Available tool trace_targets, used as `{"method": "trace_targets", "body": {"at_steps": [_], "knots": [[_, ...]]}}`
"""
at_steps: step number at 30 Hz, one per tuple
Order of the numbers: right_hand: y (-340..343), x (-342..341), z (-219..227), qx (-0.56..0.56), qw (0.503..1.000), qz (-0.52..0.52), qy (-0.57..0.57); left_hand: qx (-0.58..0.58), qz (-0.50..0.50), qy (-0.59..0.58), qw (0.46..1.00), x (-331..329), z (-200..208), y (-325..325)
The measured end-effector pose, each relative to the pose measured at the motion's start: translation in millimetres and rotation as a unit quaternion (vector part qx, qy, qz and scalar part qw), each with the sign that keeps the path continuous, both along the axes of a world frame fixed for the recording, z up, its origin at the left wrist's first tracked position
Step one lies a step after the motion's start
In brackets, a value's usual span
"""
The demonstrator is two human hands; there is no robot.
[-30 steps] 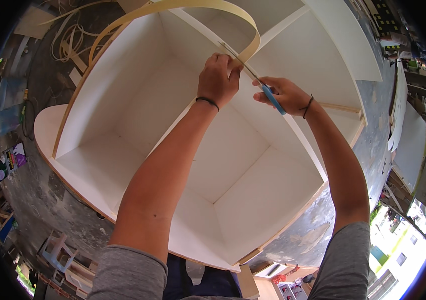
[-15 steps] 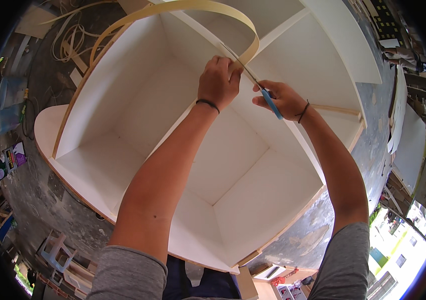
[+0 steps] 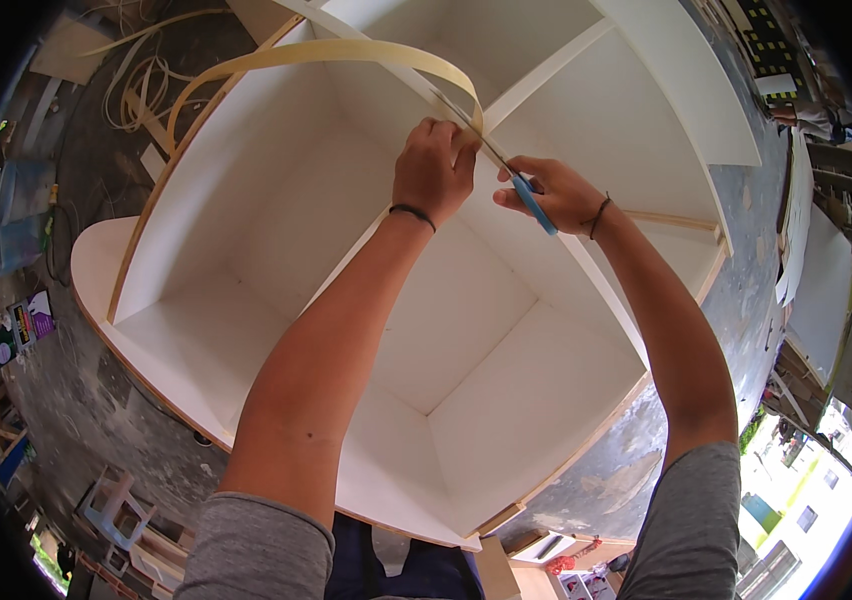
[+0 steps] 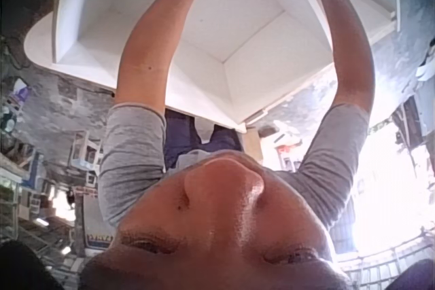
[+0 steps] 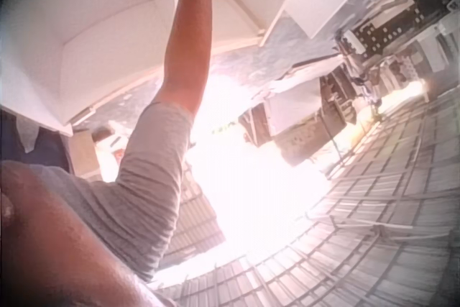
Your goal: The person measures and cuts strips of edge banding with scissors, then applies them to the exposed edges of a white wooden cabinet. The person repeatedly measures, cuts, and adheres the banding to multiple edges of the cabinet structure.
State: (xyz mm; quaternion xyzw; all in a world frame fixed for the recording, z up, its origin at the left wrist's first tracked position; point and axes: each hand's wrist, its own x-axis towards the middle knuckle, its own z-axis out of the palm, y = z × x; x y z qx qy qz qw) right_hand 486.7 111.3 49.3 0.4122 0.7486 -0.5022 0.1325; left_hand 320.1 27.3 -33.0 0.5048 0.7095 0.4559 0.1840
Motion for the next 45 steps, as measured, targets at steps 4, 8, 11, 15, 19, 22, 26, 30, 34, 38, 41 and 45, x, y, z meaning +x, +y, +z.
{"method": "trace_targets", "body": {"at_steps": [4,8,11,15,19,22,26,30,34,38,41,45], "knots": [[2.4,2.1,-5.1,-0.003,1.000,-0.002,-0.006,0.006,0.000,0.001,1.000,-0.2,0.5,-0.3],[0.6,0.4,-6.5,-0.006,1.000,-0.012,-0.005,0.007,0.004,0.002,1.000,-0.6,-2.5,-1.0],[-1.6,2.1,-6.6,0.009,1.000,-0.013,0.000,-0.009,-0.004,0.021,1.000,-0.5,-2.9,-0.5],[-3.2,-0.7,-2.1,0.015,1.000,-0.018,-0.008,0.010,-0.002,0.004,1.000,-1.1,-3.3,0.3],[-1.4,2.8,-5.1,0.002,0.999,-0.028,-0.023,-0.014,-0.004,-0.011,1.000,1.4,-2.7,-0.8],[-4.1,5.8,-7.0,0.004,0.999,-0.039,-0.011,-0.003,-0.003,-0.012,1.000,0.4,-4.8,-0.2],[-23.1,31.0,-21.7,0.178,0.967,-0.174,0.047,0.033,0.017,0.025,0.999,-1.5,-11.8,0.4],[-52.3,111.7,-67.8,0.386,0.866,-0.313,0.061,0.045,0.009,0.010,0.999,3.6,-12.8,3.2],[-78.9,171.2,-90.2,0.328,0.802,-0.478,0.145,0.016,-0.003,0.050,0.999,2.8,-11.2,0.5],[-77.7,171.5,-96.1,0.341,0.759,-0.551,0.057,0.047,-0.009,0.115,0.992,-0.3,-18.0,2.1],[-73.7,167.9,-98.4,0.392,0.770,-0.497,-0.081,0.010,-0.007,0.104,0.995,-1.4,-15.9,3.3],[-76.6,164.4,-94.6,0.416,0.752,-0.503,-0.092,-0.045,-0.035,0.068,0.996,-5.9,-6.2,-1.1]]}}
